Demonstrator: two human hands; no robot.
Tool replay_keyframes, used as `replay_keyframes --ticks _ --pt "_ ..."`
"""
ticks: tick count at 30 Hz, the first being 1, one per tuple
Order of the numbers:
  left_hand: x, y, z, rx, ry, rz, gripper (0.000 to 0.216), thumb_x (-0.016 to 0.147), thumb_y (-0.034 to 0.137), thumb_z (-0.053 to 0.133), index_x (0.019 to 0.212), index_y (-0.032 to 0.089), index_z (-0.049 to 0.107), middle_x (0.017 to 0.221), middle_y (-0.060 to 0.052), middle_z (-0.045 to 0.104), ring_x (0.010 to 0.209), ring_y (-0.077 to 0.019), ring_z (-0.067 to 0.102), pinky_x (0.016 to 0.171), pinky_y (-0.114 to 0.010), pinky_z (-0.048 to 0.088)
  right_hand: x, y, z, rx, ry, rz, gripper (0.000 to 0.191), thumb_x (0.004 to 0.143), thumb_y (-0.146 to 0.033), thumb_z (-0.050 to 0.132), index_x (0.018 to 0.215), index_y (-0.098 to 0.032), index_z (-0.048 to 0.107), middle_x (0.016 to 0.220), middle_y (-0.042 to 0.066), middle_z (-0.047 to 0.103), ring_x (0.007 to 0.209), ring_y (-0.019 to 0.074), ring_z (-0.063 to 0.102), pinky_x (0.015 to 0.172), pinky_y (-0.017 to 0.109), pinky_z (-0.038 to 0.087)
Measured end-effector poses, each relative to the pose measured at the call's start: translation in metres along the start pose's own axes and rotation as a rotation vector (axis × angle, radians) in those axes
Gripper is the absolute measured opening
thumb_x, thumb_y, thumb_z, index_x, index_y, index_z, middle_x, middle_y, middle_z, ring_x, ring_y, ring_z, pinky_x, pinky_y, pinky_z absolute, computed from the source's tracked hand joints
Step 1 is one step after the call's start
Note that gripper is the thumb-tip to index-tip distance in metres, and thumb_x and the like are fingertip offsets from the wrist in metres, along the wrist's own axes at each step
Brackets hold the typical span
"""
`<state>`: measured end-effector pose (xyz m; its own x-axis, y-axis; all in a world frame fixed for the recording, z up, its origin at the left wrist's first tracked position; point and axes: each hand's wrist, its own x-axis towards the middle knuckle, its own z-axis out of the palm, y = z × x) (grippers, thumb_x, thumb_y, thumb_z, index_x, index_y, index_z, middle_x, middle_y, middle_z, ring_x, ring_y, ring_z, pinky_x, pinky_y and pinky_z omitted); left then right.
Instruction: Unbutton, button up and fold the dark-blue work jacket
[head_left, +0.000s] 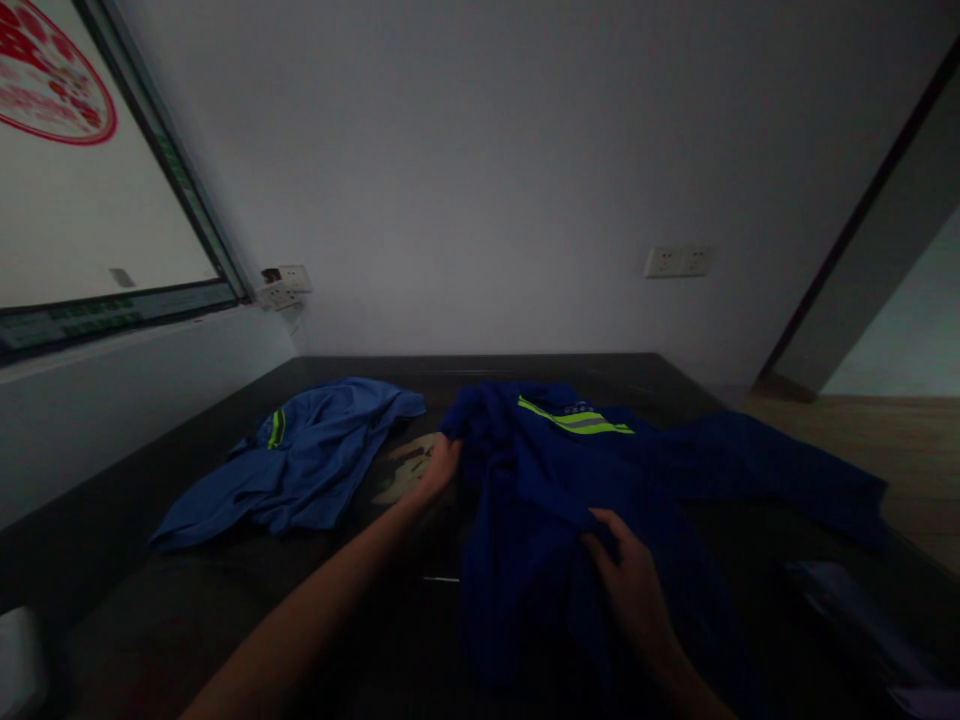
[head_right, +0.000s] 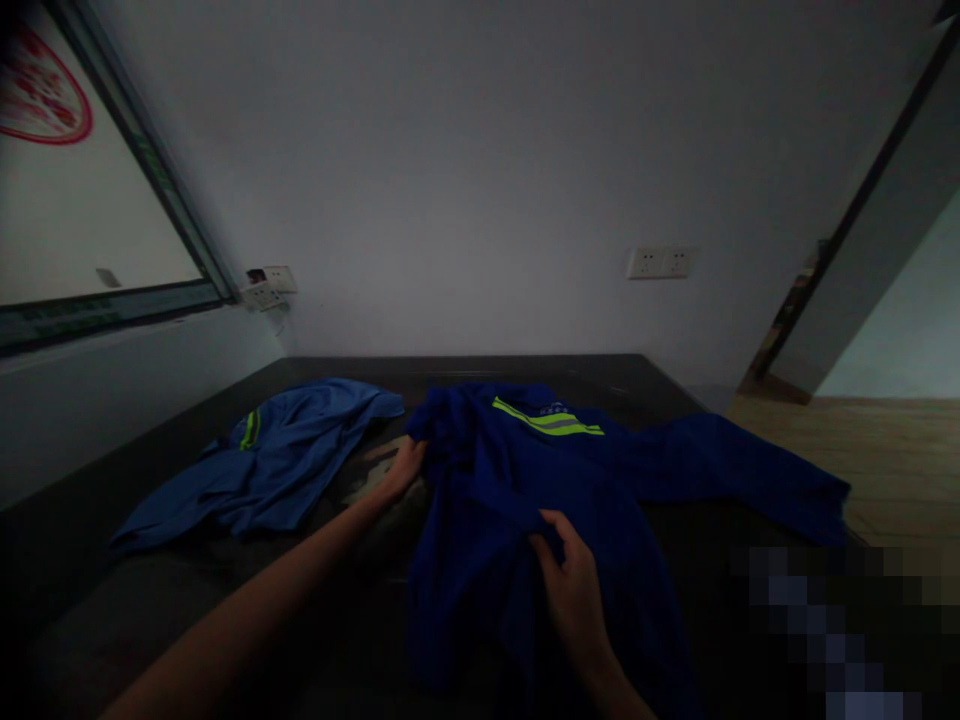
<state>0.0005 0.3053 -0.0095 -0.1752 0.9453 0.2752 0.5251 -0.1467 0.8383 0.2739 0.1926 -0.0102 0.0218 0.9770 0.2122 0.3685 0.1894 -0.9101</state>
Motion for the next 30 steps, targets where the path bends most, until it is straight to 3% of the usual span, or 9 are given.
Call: replay_keyframes --ticks 3,7,9,11,16,19,23,26,30 --pt "0.030 0.004 -0.049 0.136 0.022 0.036 0.039 0.088 0.027 0.037 0.117 0.010 0.057 0.117 -0.014 0.063 0.113 -0.0277 0.055 0.099 -0.042 0.039 -0.001 0.002 0.001 -0.004 0.038 0.010 0.036 0.081 -0.047 0.049 0.098 -0.019 0.064 0.099 0.009 0.070 0.092 0.0260 0.065 0.084 0.039 0.051" --pt "0.066 0.025 -0.140 0.338 -0.058 0.133 0.034 0.073 0.026 0.063 0.105 0.017 0.063 0.108 -0.009 0.066 0.108 -0.0281 0.055 0.099 -0.038 0.037 -0.001 0.004 0.002 -0.023 0.025 0.019 0.034 0.080 -0.044 0.049 0.098 -0.019 0.064 0.097 0.008 0.070 0.091 0.0256 0.065 0.083 0.039 0.051" --pt "0.081 0.042 -0.186 0.788 -0.284 0.328 0.033 0.073 0.030 0.065 0.104 0.021 0.064 0.107 -0.008 0.064 0.104 -0.0274 0.056 0.093 -0.036 0.041 -0.002 0.004 0.004 -0.021 -0.009 -0.006 0.033 0.081 -0.042 0.049 0.098 -0.019 0.064 0.098 0.008 0.070 0.092 0.0250 0.065 0.083 0.038 0.052" --pt "0.092 0.059 -0.225 1.117 -0.335 0.433 0.033 0.076 0.030 0.063 0.109 0.023 0.062 0.107 -0.008 0.061 0.103 -0.0264 0.054 0.088 -0.032 0.042 -0.003 0.003 0.006 -0.008 -0.055 -0.037 0.032 0.081 -0.041 0.049 0.098 -0.019 0.065 0.099 0.008 0.070 0.092 0.0245 0.065 0.084 0.038 0.052" --pt "0.093 0.063 -0.284 1.398 -0.035 0.427 0.041 0.090 0.021 0.045 0.131 0.017 0.049 0.125 -0.014 0.047 0.116 -0.0299 0.043 0.094 -0.041 0.038 -0.014 0.005 0.019 -0.008 -0.222 -0.139 0.030 0.083 -0.036 0.050 0.100 -0.020 0.068 0.105 0.008 0.070 0.098 0.0239 0.065 0.090 0.038 0.051" --pt "0.078 0.023 -0.290 1.315 -0.011 0.165 0.050 0.091 0.012 0.039 0.141 0.016 0.037 0.138 -0.018 0.038 0.124 -0.0333 0.038 0.099 -0.051 0.033 -0.023 0.003 0.026 -0.117 -0.368 -0.215 0.032 0.086 -0.035 0.049 0.108 -0.021 0.068 0.113 0.008 0.068 0.107 0.0243 0.062 0.098 0.042 0.046" --pt "0.045 -0.036 -0.270 1.240 -0.066 -0.098 0.064 0.085 0.006 0.044 0.146 0.013 0.026 0.144 -0.026 0.033 0.131 -0.0416 0.032 0.095 -0.069 0.025 -0.031 -0.011 0.025 -0.309 -0.561 -0.302 0.034 0.089 -0.038 0.052 0.116 -0.024 0.066 0.123 0.007 0.063 0.118 0.0253 0.054 0.104 0.046 0.039" --pt "0.006 -0.050 -0.238 1.189 -0.092 -0.042 0.060 0.086 0.013 0.043 0.144 0.019 0.029 0.149 -0.019 0.029 0.135 -0.0358 0.029 0.101 -0.067 0.021 -0.033 -0.022 0.020 -0.327 -0.594 -0.312 0.038 0.089 -0.043 0.051 0.122 -0.027 0.062 0.130 0.006 0.059 0.123 0.0247 0.049 0.105 0.045 0.039" --pt "-0.068 -0.026 -0.191 0.876 -0.197 0.210 0.043 0.088 0.024 0.043 0.130 0.023 0.048 0.135 -0.011 0.050 0.124 -0.0259 0.046 0.105 -0.049 0.032 -0.032 -0.029 0.015 -0.301 -0.545 -0.303 0.038 0.090 -0.044 0.051 0.125 -0.031 0.058 0.132 0.004 0.057 0.124 0.0232 0.048 0.105 0.045 0.039"
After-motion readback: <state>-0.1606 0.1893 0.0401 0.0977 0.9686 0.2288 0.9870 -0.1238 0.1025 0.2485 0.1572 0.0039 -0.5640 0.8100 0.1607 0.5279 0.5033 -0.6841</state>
